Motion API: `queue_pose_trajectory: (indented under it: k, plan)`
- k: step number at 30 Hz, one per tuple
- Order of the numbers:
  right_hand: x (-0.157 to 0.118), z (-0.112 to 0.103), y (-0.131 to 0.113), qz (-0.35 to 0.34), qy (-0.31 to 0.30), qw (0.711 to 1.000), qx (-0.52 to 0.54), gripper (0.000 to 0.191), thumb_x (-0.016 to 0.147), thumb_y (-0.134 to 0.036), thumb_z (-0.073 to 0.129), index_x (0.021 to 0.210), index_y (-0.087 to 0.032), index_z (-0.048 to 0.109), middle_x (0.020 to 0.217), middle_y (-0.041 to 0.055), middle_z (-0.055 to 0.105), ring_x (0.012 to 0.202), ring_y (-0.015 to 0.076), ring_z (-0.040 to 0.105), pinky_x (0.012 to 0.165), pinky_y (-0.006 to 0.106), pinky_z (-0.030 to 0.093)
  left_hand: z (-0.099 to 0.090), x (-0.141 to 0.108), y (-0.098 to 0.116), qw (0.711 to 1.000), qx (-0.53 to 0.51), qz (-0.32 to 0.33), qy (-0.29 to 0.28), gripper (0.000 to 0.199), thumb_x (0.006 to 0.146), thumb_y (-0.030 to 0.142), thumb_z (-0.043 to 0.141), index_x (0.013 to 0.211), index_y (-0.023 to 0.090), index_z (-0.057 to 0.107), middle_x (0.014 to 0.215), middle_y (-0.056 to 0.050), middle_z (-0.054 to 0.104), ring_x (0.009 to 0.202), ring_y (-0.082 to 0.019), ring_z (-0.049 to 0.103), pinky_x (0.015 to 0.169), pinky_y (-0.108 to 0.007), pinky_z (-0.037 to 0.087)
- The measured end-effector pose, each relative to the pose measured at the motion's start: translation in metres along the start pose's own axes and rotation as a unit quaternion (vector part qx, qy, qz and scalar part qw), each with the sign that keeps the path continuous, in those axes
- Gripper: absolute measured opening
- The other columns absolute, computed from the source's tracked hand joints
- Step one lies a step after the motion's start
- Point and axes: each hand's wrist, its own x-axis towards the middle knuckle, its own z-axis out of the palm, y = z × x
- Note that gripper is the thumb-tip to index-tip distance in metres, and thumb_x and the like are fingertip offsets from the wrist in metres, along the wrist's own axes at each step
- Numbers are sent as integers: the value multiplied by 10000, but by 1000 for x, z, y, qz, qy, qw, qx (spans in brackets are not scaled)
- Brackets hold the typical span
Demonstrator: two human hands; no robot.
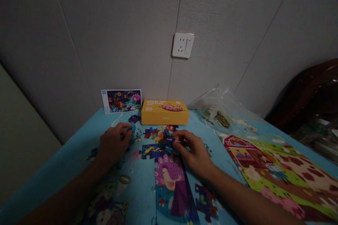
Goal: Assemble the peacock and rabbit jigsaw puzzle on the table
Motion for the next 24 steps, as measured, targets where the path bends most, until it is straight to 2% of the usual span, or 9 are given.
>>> queue_pose_trajectory:
  k: [3,6,8,10,13,15,18,24]
  plan:
    - [0,0,-2,12,-10,1000,-2,195,841,-257,611,1017,-190,659,792,9,651,674,139,579,655,275,471,-4,0,3,1000,13,4,14,260,821,350,505,1008,203,609,650,-2,646,747,-242,628,653,-316,428]
    - [-1,5,-5,22,-27,999,33,187,819,-264,648,989,-186,668,775,6,658,674,138,589,653,270,478,-6,-4,8,998,-33,57,7,275,836,408,514,972,200,633,625,1,597,712,-226,594,656,-318,439]
    - [-3,10,-6,29,-58,994,88,182,808,-266,664,971,-185,664,774,7,669,671,136,607,637,257,489,-5,-10,12,986,-100,134,-28,285,852,418,522,997,206,646,698,-10,625,757,-211,593,710,-319,464]
    - [-5,15,-7,31,-101,986,126,156,812,-267,665,946,-188,663,780,10,688,673,135,627,621,242,494,-1,-18,16,958,-161,221,-86,295,872,368,532,1107,221,634,814,-23,665,826,-200,597,774,-319,476]
    - [-8,20,-10,0,-145,984,100,119,829,-249,654,934,-197,675,774,3,699,673,131,632,614,226,484,6,-30,18,920,-201,296,-159,324,881,271,552,1199,254,611,877,-26,660,858,-182,591,779,-295,477]
    - [-8,20,-12,-29,-151,987,52,112,831,-216,648,936,-200,683,779,-1,699,675,128,625,624,223,476,9,-34,18,913,-199,310,-175,287,875,239,566,1151,256,644,835,-20,619,822,-168,584,729,-270,469]
    - [-7,16,-14,-64,-153,986,-15,159,805,-151,651,953,-193,689,826,12,703,708,138,623,666,237,475,8,-31,16,917,-184,305,-178,242,862,210,577,1082,246,672,801,-7,572,782,-153,573,701,-257,455]
    - [-4,12,-9,-88,-154,981,-77,205,778,-67,601,926,-178,688,858,32,687,760,154,615,716,260,473,0,-23,13,934,-181,247,-182,103,837,206,570,906,190,644,798,-9,556,762,-152,565,687,-261,466]
